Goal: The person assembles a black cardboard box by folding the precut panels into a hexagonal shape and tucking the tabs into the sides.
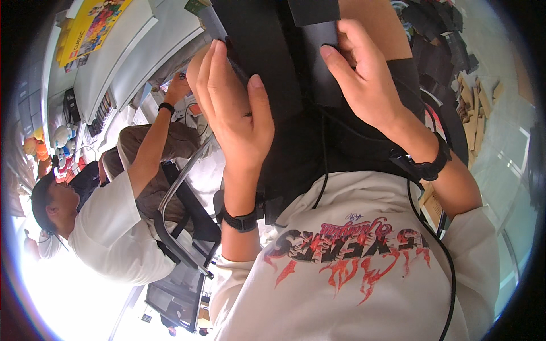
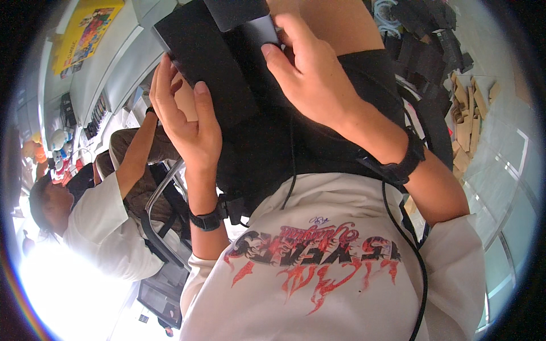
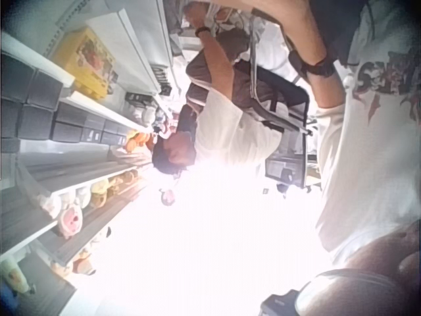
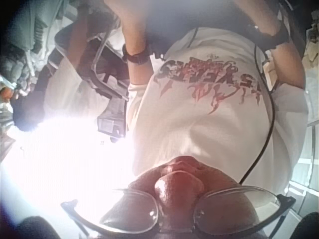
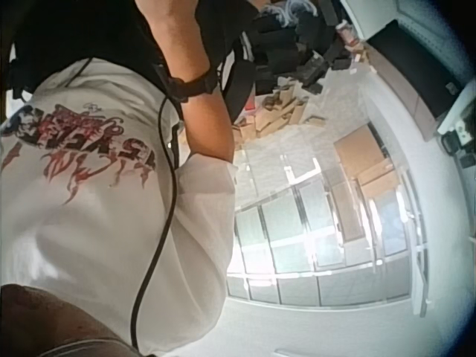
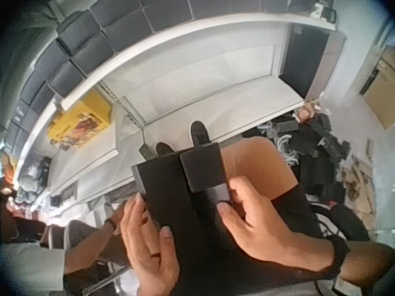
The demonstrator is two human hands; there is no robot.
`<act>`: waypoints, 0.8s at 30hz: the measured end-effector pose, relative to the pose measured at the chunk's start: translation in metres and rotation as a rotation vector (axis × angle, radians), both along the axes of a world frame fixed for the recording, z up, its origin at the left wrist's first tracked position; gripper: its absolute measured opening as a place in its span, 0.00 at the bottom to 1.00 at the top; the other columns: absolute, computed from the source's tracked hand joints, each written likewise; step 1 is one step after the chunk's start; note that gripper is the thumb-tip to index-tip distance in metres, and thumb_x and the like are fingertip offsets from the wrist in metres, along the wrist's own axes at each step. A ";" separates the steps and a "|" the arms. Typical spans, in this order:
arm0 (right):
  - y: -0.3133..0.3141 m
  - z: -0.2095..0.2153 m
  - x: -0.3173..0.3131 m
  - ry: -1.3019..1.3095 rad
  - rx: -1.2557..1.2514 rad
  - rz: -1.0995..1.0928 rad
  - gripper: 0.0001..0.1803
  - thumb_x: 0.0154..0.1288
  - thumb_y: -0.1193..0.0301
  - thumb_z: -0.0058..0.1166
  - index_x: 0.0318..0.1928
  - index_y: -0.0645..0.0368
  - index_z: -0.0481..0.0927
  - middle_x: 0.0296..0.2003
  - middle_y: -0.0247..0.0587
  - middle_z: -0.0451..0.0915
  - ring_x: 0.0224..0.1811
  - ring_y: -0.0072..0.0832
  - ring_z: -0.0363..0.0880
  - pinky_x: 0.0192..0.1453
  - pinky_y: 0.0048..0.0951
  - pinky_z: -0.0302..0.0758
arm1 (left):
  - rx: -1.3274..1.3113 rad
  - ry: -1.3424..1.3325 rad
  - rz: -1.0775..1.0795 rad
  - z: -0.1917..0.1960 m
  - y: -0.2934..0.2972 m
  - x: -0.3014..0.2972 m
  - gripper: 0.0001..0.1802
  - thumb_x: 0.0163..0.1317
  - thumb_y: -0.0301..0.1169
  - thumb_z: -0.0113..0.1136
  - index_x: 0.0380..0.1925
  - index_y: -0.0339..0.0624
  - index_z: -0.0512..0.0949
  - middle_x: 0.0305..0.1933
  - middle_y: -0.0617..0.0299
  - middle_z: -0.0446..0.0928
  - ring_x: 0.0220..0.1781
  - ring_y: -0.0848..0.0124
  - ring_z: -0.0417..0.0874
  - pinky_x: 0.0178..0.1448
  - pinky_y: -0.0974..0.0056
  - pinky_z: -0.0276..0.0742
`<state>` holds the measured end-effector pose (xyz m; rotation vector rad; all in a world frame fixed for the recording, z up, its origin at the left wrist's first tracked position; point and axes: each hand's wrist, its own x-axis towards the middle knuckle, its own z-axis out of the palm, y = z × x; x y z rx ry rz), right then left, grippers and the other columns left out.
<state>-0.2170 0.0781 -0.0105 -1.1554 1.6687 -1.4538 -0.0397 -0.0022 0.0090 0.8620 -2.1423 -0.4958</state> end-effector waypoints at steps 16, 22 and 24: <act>0.005 0.002 -0.002 -0.016 -0.030 0.019 0.14 0.69 0.73 0.52 0.51 0.64 0.68 0.31 0.49 0.79 0.29 0.36 0.79 0.35 0.32 0.73 | 0.031 -0.136 0.009 0.005 0.009 -0.004 0.31 0.61 0.24 0.58 0.66 0.36 0.64 0.70 0.44 0.62 0.72 0.52 0.62 0.74 0.54 0.55; 0.007 -0.001 -0.003 -0.012 -0.033 0.017 0.14 0.69 0.73 0.52 0.52 0.64 0.68 0.31 0.48 0.79 0.29 0.35 0.79 0.35 0.31 0.73 | 0.020 -0.131 0.000 0.004 0.011 -0.006 0.32 0.61 0.23 0.58 0.66 0.34 0.62 0.70 0.45 0.63 0.72 0.52 0.62 0.74 0.54 0.54; 0.008 0.000 -0.004 -0.027 -0.013 0.022 0.14 0.69 0.73 0.52 0.52 0.64 0.68 0.31 0.49 0.79 0.30 0.35 0.79 0.35 0.31 0.73 | 0.021 -0.137 0.006 0.003 0.011 -0.007 0.33 0.61 0.23 0.58 0.66 0.33 0.61 0.70 0.45 0.63 0.72 0.52 0.62 0.74 0.54 0.54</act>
